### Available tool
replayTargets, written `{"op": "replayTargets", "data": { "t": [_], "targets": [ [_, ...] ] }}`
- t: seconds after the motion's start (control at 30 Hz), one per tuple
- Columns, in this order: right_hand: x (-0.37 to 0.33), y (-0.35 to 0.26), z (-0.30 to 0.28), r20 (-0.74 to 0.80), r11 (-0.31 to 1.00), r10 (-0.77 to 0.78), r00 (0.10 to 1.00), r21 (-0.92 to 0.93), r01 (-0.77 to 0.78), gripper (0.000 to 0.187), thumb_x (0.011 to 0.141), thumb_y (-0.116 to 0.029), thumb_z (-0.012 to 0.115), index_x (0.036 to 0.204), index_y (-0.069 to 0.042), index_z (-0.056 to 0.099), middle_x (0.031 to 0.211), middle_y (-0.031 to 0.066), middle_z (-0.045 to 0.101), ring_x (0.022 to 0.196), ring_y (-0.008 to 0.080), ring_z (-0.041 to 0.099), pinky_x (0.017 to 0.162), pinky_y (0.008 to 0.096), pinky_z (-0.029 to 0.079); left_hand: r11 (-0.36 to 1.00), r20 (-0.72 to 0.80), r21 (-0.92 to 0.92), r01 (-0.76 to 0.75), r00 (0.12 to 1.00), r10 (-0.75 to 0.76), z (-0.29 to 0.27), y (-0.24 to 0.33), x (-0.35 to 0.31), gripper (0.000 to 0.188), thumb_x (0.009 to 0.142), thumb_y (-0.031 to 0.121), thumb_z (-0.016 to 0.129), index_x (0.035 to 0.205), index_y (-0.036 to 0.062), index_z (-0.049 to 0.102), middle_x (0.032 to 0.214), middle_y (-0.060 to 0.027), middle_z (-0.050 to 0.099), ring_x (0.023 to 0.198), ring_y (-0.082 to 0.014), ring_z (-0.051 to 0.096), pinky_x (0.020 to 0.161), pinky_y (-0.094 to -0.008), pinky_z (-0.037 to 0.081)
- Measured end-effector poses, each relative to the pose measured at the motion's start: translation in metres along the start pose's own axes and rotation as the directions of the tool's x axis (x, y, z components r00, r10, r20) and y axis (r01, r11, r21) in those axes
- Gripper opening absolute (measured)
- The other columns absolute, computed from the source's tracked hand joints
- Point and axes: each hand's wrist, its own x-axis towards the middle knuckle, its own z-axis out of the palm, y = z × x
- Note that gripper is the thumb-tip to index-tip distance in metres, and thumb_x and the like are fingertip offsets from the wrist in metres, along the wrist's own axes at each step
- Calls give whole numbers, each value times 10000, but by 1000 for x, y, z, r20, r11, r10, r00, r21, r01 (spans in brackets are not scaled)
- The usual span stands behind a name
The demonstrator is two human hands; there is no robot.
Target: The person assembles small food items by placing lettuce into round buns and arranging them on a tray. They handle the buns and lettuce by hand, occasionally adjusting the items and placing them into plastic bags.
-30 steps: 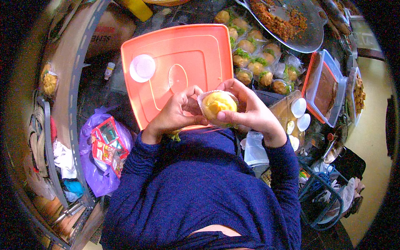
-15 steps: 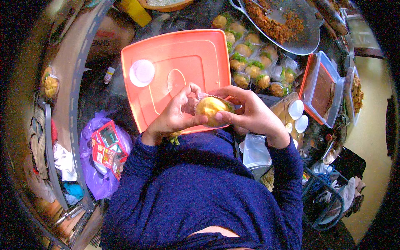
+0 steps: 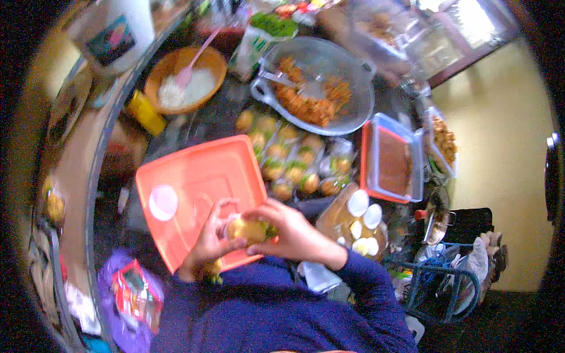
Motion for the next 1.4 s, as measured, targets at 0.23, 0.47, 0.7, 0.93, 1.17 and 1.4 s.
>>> {"op": "replayTargets", "data": {
  "t": [0.23,0.47,0.7,0.93,1.17,1.4],
  "targets": [
    [-12,7,13,-100,980,193,976,61,-188,395,727,-209,805,988,-44,560,912,117,626,849,234,637,720,339,517,1000,-64,2,26,998,-25,9,-3,1,939,777,215,783,1437,94,126,1164,-162,572,1107,-246,567,944,-369,468],
    [-23,34,13,-66,906,273,960,355,-233,241,780,-158,766,905,-45,593,868,28,626,848,103,583,738,296,504,887,-152,-462,13,984,-94,-4,-20,-2,1037,743,337,784,1467,121,74,1365,-208,350,1270,-312,427,1013,-462,415],
    [-25,33,27,-328,920,194,924,388,-55,213,790,-144,762,822,-30,585,1001,74,616,975,158,576,840,289,468,849,-128,-492,-190,981,145,23,-24,-16,844,806,490,616,1448,89,242,1462,-212,309,1347,-353,337,1097,-532,287],
    [-28,13,30,-427,921,239,872,383,-65,192,815,-110,734,840,-9,573,985,69,616,919,125,559,777,256,462,955,-99,-242,-169,984,149,27,-24,-9,774,821,397,678,1394,24,316,1327,-148,460,1226,-284,475,1046,-433,387],
    [-32,10,25,-296,942,288,911,258,-214,398,759,-250,794,1009,-43,565,869,74,642,769,151,639,675,291,510,970,-176,-141,-199,969,173,22,-30,-12,764,849,189,700,1434,11,242,1311,-140,490,1206,-262,500,1019,-394,417],
    [-33,7,31,-243,910,338,909,332,-249,464,773,-102,777,1121,-37,476,943,68,657,866,124,654,759,275,527,977,-169,-111,-181,972,161,23,-27,-12,828,797,271,760,1415,13,272,1267,-130,525,1164,-249,534,982,-390,453]
  ]
}}
